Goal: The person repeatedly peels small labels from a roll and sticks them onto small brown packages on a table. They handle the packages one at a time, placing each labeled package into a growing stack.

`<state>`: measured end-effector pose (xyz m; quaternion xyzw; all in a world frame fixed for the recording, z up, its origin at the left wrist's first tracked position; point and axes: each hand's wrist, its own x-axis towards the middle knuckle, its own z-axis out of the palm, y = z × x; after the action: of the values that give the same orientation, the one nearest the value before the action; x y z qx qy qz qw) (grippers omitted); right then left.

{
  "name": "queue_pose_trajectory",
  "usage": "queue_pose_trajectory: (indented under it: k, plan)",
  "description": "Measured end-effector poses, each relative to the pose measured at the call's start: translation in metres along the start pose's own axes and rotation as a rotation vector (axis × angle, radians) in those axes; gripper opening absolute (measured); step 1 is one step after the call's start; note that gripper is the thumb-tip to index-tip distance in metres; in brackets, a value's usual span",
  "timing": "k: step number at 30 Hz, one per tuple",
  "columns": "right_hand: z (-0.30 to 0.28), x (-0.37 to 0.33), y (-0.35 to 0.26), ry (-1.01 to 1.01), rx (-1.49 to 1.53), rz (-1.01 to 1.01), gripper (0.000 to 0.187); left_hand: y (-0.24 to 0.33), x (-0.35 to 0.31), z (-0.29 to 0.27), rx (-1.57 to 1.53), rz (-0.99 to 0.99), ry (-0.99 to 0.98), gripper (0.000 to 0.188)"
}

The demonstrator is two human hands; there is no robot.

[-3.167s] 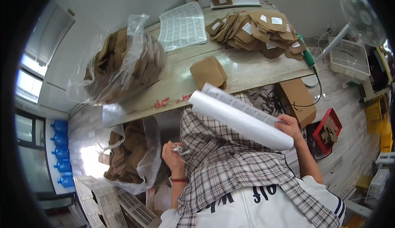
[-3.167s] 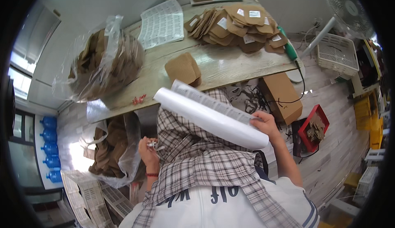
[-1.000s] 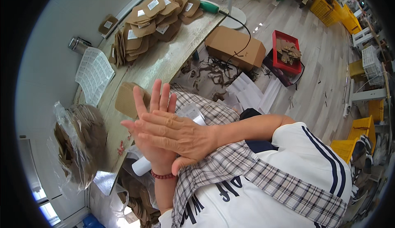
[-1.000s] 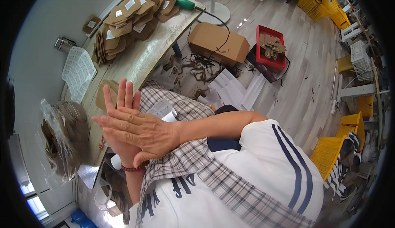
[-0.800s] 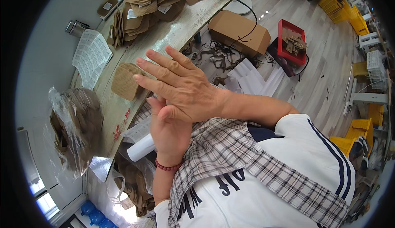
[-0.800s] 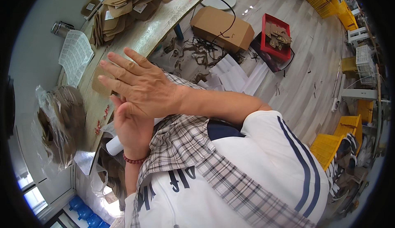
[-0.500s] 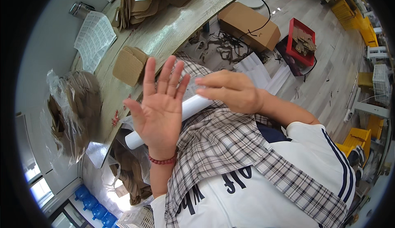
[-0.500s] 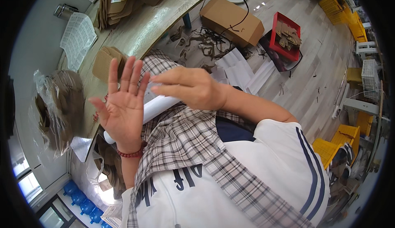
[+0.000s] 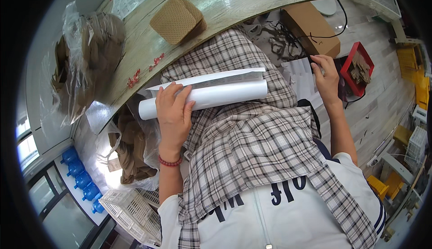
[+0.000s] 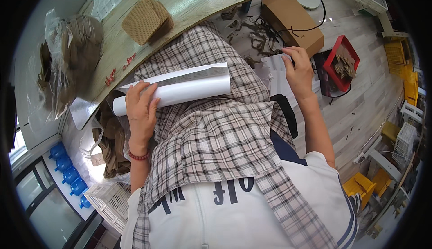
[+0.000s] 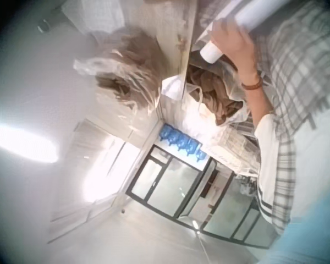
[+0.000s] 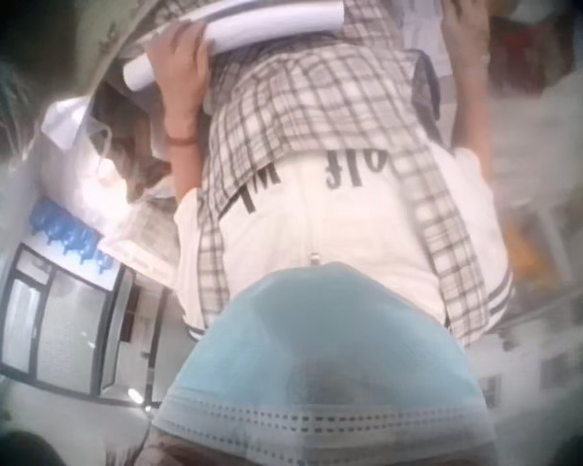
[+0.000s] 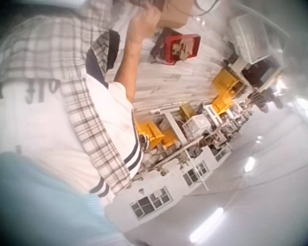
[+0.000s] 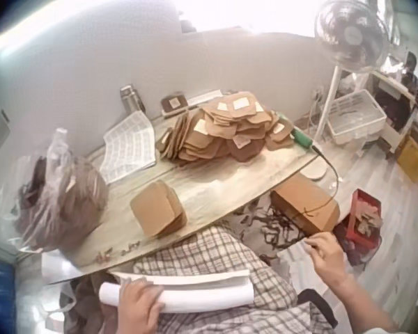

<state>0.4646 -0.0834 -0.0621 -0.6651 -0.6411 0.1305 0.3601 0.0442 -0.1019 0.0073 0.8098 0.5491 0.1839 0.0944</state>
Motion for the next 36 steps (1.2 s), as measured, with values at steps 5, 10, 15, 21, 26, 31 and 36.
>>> queue_pose_trajectory:
  k: [5,10,15,21,26,31,36]
  plan:
    - [0.030,0.018,-0.081,-0.343,0.432,-0.134,0.025,0.004,0.005,0.001,0.000,0.035,0.059,0.028]
    - [0.093,0.033,-0.086,-0.516,0.832,0.257,0.022,-0.009,0.021,-0.007,-0.042,0.100,-0.058,0.030]
    - [0.107,0.061,-0.105,-0.645,0.964,0.325,0.014,-0.013,0.040,-0.025,-0.139,0.024,0.003,0.021]
    - [0.100,0.081,-0.152,-0.745,0.819,0.181,0.015,-0.006,0.066,-0.010,-0.293,-0.240,-0.060,0.011]
    - [0.084,0.089,-0.185,-0.283,0.410,-0.532,0.027,-0.017,0.063,0.001,-0.303,-0.268,0.023,0.008]
    - [0.082,0.078,-0.191,-0.830,0.150,-0.708,0.015,-0.019,0.077,0.005,-0.295,-0.189,0.149,0.007]
    - [0.097,0.050,-0.164,-0.752,-0.208,-0.840,0.021,-0.031,0.087,0.001,-0.361,-0.216,0.083,0.006]
